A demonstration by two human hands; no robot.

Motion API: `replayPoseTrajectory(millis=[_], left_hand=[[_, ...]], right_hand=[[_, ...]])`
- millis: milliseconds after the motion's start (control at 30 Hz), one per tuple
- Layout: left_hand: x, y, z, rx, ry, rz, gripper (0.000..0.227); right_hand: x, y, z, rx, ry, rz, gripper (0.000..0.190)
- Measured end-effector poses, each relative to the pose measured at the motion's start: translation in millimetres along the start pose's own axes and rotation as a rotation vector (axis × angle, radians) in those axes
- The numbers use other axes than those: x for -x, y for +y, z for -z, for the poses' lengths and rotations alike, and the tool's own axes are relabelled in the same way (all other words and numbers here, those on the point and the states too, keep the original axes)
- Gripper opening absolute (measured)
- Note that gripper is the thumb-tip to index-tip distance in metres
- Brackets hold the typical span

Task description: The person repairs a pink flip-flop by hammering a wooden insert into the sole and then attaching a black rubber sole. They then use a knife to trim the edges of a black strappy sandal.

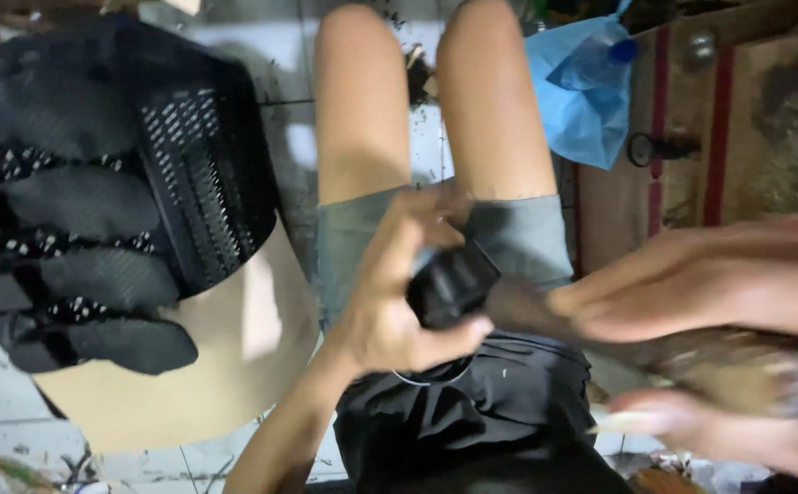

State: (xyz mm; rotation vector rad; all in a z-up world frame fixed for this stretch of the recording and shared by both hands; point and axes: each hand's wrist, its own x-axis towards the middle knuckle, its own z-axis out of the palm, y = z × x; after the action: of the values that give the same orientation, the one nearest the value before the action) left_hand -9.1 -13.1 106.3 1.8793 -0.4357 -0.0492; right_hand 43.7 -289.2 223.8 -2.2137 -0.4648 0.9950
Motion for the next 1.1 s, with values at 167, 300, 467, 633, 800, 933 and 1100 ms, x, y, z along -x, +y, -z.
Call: replayPoseTrajectory(millis=[167,300,467,633,800,933,1100], left_hand=[[-4,19,6,0.912,0.104,0.33,0.061],[0,9,12,0.925,0.049,0.448,0.049],[-9,-11,17,0.438,-0.094,0.013,0.047],[-21,3,3,0.516,0.079,0.058,0.025],[-31,6,-7,0.584,0.136,0.4,0.047],[-32,3,-2,0.797,0.135,0.406,0.053],[-31,0,-6,0.908,-0.045,0.359,0.044]], right_hand=[[-12,-24,-50,-0.21,0.395,0.008,0.039],[-30,-41,-43,-0.167,0.394,0.035,0.033],[-33,-51,-40,-0.094,0.364,0.119,0.03],[-14,-28,-40,-0.083,0.31,0.183,0.037],[-62,-53,-63,-0.151,0.598,0.384,0.012],[-59,-37,-57,-0.162,0.492,0.458,0.02],[-65,-42,-41,-0.145,0.467,0.351,0.017]])
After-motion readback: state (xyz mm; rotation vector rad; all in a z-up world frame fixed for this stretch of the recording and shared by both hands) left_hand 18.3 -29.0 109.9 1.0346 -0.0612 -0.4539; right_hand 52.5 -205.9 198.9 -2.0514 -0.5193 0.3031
